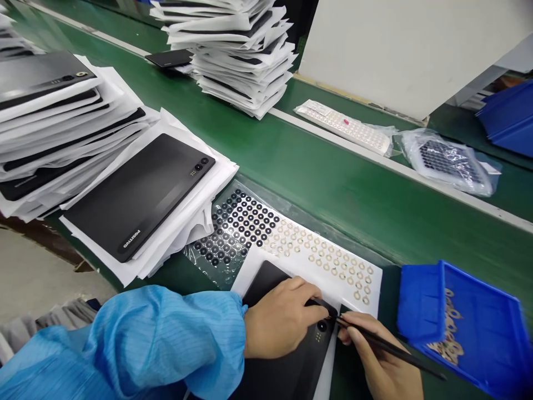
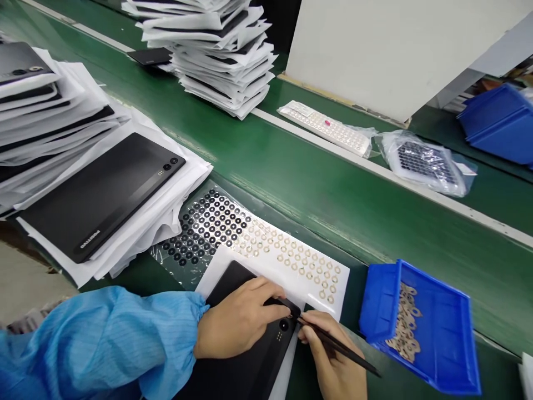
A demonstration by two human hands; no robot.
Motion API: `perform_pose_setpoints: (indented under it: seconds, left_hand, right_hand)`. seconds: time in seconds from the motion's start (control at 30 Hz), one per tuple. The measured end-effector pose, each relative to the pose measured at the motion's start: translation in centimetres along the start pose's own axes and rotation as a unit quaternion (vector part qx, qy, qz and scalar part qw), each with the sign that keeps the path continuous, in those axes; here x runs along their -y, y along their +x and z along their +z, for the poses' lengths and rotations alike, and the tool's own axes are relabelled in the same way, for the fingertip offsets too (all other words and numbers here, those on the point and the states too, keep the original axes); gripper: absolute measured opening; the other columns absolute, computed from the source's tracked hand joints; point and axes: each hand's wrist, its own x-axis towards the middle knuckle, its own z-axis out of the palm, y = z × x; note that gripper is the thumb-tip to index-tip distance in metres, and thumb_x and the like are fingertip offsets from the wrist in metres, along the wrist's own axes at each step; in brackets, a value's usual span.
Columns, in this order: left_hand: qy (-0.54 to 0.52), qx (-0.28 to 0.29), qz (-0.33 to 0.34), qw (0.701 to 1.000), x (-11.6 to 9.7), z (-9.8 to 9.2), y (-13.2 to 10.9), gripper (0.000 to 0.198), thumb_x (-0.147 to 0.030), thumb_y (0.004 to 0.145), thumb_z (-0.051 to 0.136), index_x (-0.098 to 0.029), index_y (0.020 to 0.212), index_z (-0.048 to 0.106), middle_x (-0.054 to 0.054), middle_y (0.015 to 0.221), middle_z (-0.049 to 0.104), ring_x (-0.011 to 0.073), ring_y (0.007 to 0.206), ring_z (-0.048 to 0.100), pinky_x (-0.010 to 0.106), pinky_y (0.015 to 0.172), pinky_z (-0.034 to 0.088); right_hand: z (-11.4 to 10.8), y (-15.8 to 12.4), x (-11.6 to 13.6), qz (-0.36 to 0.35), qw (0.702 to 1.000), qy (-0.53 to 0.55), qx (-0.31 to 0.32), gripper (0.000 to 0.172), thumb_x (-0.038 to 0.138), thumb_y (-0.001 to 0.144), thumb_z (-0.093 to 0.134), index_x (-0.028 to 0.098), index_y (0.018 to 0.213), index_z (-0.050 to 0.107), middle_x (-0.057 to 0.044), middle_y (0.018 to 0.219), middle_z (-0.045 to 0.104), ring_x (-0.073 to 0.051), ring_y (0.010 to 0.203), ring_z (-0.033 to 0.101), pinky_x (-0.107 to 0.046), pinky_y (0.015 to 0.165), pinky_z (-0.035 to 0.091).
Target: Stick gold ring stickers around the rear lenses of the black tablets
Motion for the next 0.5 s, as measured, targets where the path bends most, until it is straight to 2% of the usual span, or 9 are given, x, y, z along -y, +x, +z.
perform_pose_setpoints:
  seconds: [0.13, 0.37, 0.5]
  left_hand:
    - [-0.003, -0.001, 0.003, 1.000, 0.0, 0.0, 0.1, 0.032, -0.001, 0.081, 0.047, -0.013, 0.108, 0.059, 0.008, 0.108, 0.055, 0.0202, 0.099, 0.049, 0.032, 0.092, 0.044]
    - [-0.019, -0.010, 0.006, 1.000, 0.0, -0.1, 0.1, 0.031, 0.002, 0.081, 0.043, -0.012, 0.106, 0.056, 0.008, 0.107, 0.057, 0.0204, 0.099, 0.049, 0.033, 0.091, 0.045]
    - [-0.020, -0.014, 0.002, 1.000, 0.1, 0.1, 0.0, 0.032, 0.003, 0.079, 0.043, -0.010, 0.105, 0.058, 0.009, 0.106, 0.057, 0.0210, 0.097, 0.049, 0.032, 0.089, 0.046]
  right_hand:
    - [0.3, -0.2, -0.2, -0.005, 1.000, 0.024, -0.002, 0.011, 0.027, 0.086, 0.060, 0.022, 0.084, 0.070, -0.003, 0.066, 0.065, -0.015, 0.055, 0.061, -0.024, 0.050, 0.052]
    - [1.3, -0.3, -0.2, 0.110, 0.974, 0.184, -0.068, 0.019, 0.036, 0.082, 0.066, 0.019, 0.075, 0.070, -0.004, 0.061, 0.063, -0.012, 0.046, 0.054, -0.022, 0.040, 0.045]
    - [1.4, -0.1, -0.1, 0.152, 0.958, 0.214, -0.114, 0.021, 0.039, 0.079, 0.070, 0.019, 0.071, 0.070, -0.004, 0.063, 0.063, -0.010, 0.043, 0.052, -0.021, 0.039, 0.044]
